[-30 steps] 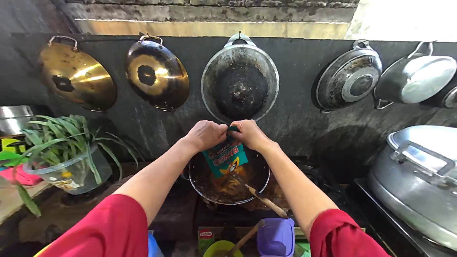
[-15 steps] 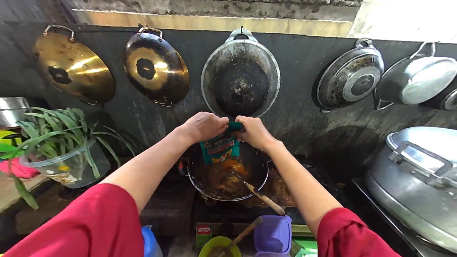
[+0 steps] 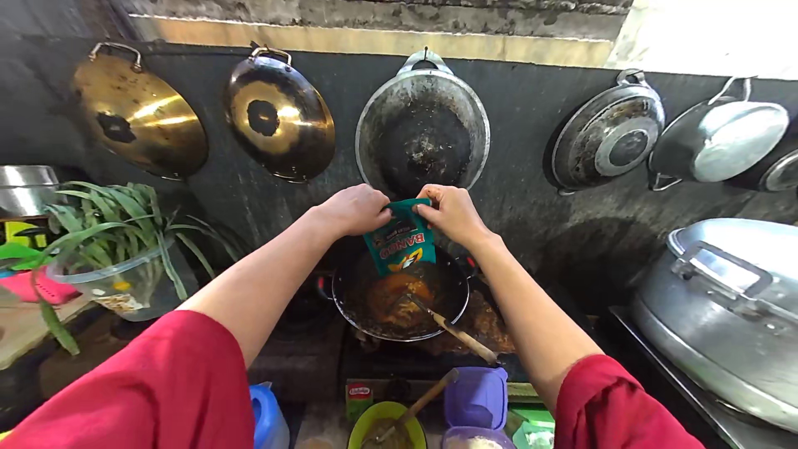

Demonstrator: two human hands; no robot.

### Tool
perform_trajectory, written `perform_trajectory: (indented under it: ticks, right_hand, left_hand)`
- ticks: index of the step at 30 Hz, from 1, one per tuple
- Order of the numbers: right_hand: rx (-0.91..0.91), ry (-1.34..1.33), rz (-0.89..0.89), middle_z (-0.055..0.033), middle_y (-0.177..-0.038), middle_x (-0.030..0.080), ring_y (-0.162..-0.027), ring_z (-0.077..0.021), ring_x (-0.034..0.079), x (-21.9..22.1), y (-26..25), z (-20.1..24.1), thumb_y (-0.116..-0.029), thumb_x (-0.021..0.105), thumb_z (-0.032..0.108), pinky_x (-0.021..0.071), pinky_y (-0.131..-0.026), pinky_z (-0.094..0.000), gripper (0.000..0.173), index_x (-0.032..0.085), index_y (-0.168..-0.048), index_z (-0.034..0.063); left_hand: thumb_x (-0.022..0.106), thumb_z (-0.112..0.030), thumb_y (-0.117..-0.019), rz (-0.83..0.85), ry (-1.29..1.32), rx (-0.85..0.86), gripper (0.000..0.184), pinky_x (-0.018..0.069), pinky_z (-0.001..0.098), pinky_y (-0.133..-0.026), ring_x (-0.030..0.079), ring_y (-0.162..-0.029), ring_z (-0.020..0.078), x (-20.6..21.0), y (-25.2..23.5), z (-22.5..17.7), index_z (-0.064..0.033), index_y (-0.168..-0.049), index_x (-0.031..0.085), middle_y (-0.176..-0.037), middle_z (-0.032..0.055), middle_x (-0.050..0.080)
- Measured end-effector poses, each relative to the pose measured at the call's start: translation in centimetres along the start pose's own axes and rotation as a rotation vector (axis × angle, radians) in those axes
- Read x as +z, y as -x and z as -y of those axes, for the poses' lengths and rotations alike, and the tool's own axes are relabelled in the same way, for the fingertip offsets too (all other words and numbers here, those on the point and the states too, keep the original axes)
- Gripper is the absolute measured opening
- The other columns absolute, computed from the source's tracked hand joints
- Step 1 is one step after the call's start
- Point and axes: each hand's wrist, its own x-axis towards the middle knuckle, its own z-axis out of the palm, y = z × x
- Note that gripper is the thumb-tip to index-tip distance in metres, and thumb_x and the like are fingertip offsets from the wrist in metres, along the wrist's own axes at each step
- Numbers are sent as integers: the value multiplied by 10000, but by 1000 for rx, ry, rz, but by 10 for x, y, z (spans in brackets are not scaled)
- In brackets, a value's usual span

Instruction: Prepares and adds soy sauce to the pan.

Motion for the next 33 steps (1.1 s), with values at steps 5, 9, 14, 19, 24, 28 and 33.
perform_trajectory:
  ticks: [5,9,14,19,24,28,33]
  right_hand:
    - [-24,2,-92,-65,-814,703,-697,-198,679,14,12,8,-999,652,212,571,-673,-442,143,715,-1024,86]
    - [-4,48,-176,-81,-971,737,-841,-204,715,34,36,30,-980,668,145,595,-791,-430,168,720,-1122,71]
    - [-49,-122,-504,-109,-1009,732,-802,-181,716,94,50,25,-932,706,69,622,-728,-357,223,719,-1152,39]
    - [26,-255,-468,-145,-1263,658,-1056,-213,691,121,67,36,-917,673,30,612,-865,-372,386,696,-1299,74]
    - [417,-760,-365,-81,-951,685,-684,-191,676,128,110,55,-1108,402,324,594,-600,-376,327,632,-1287,176]
    - [633,-1167,-265,-65,-852,706,-698,-167,696,118,97,63,-1035,287,700,603,-654,-353,701,669,-1176,129]
    - [760,-1151,-227,-74,-908,691,-708,-136,675,107,95,57,-1098,374,488,583,-642,-314,493,622,-1215,78]
  left_hand:
    - [409,-218,-1094,-66,43,-187,384,520,585,-800,677,-910,372,4,-7,-12,6,-892,647,-894,195,664]
    - [336,-223,-1115,-52,360,-278,418,566,539,-797,710,-846,322,3,-5,-17,29,-1001,649,-941,210,686]
    - [214,-416,-1130,-81,748,-392,595,621,490,-762,750,-802,296,5,7,-31,18,-1178,617,-972,224,716]
    - [407,-257,-1122,-116,509,-321,389,560,569,-863,702,-920,375,19,17,-23,58,-1287,565,-1039,263,666]
    - [418,-270,-1116,-280,228,-243,358,541,613,-794,697,-870,406,50,40,-23,-14,-1172,662,-890,212,692]
    - [565,-116,-1042,-461,-46,-110,207,588,578,-683,730,-821,391,88,63,-50,-68,-1180,712,-970,175,739]
    - [619,-174,-953,-464,243,1,444,526,511,-1035,625,-1273,298,113,77,-39,-86,-1388,638,-1438,146,601]
